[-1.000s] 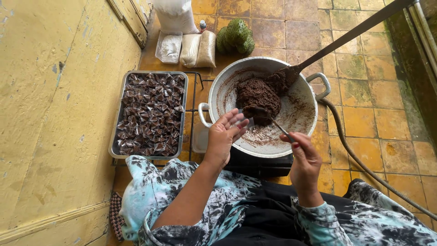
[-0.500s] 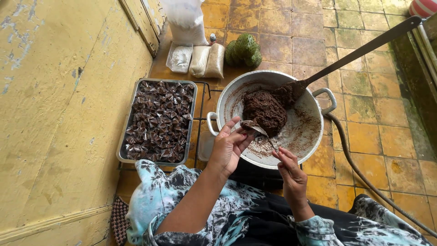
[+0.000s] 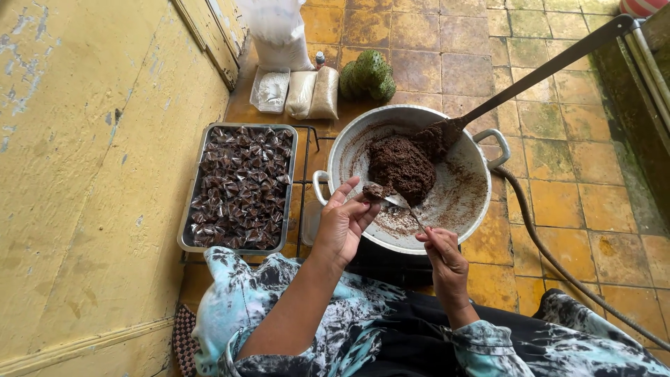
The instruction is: Filling small individual wrappers with a thick chocolate mixture using a spoon.
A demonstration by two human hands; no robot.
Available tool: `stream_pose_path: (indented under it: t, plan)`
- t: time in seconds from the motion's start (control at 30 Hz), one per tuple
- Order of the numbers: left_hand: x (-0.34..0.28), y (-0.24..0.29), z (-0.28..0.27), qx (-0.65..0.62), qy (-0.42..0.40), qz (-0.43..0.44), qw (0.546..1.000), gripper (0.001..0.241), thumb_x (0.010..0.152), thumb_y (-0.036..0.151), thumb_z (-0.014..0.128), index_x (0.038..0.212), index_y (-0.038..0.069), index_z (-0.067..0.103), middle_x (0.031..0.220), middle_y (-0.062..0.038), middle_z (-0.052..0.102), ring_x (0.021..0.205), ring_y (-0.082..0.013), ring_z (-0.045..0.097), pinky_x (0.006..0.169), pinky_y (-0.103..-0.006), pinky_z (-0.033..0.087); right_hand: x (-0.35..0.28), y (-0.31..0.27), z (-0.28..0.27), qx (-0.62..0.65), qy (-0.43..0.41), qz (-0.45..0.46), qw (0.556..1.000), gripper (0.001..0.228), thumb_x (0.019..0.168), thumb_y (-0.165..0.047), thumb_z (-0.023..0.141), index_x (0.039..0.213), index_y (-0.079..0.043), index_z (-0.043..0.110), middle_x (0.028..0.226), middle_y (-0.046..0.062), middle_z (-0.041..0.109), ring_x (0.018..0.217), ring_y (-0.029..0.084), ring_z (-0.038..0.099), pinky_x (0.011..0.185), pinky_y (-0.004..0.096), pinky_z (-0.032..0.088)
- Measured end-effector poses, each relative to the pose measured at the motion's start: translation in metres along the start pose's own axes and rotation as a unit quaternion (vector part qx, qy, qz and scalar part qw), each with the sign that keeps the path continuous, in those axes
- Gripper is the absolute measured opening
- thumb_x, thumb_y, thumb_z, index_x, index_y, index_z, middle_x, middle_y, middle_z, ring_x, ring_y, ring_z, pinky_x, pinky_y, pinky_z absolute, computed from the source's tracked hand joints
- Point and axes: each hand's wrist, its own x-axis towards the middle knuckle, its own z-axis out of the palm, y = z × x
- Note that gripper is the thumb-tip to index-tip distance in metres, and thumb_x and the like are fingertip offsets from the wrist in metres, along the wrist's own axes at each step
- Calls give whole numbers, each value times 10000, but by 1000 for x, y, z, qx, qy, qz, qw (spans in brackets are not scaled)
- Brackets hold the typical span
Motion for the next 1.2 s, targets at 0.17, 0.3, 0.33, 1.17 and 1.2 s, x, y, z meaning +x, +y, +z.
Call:
stream_pose_path:
  t: [0.17,0.3,0.33,1.17,1.2]
  plan:
    - [2,0,-5,26,3,11,1000,625,820,-163,586,1401,63,531,1123,-219,711,958,-315,749,862,-446,653,6,-2,-7,-16,14,0,1000,279,947,-34,668,1219,-15,729,934,137,766,1004,243,588,1040,409,434]
    - [-4,2,-1,105,6,48,993,646,836,-150,558,1438,74,493,1168,-228,698,978,-299,742,852,-411,651,10,-11,-12,-7,40,31,999,280,994,-45,621,1257,5,703,913,142,729,980,219,569,1016,392,444]
    - [-6,2,1,105,6,48,993,646,836,-150,558,1438,74,493,1168,-228,698,978,-299,742,852,-411,651,11,-13,-13,-7,41,32,999,280,994,-45,621,1257,5,703,913,142,729,980,219,569,1016,392,444]
    - [-9,-22,5,150,11,61,987,721,830,-160,578,1496,89,457,1093,-184,689,919,-251,740,843,-417,653,18,-63,-1,-34,23,43,998,266,995,-40,620,1235,32,709,830,138,729,941,212,561,971,374,454]
    - [-8,-22,5,145,11,62,987,721,828,-165,573,1496,77,453,1092,-194,692,911,-252,740,838,-418,656,19,-65,-1,-31,21,43,998,264,994,-46,623,1231,29,712,826,137,727,937,209,560,970,373,453]
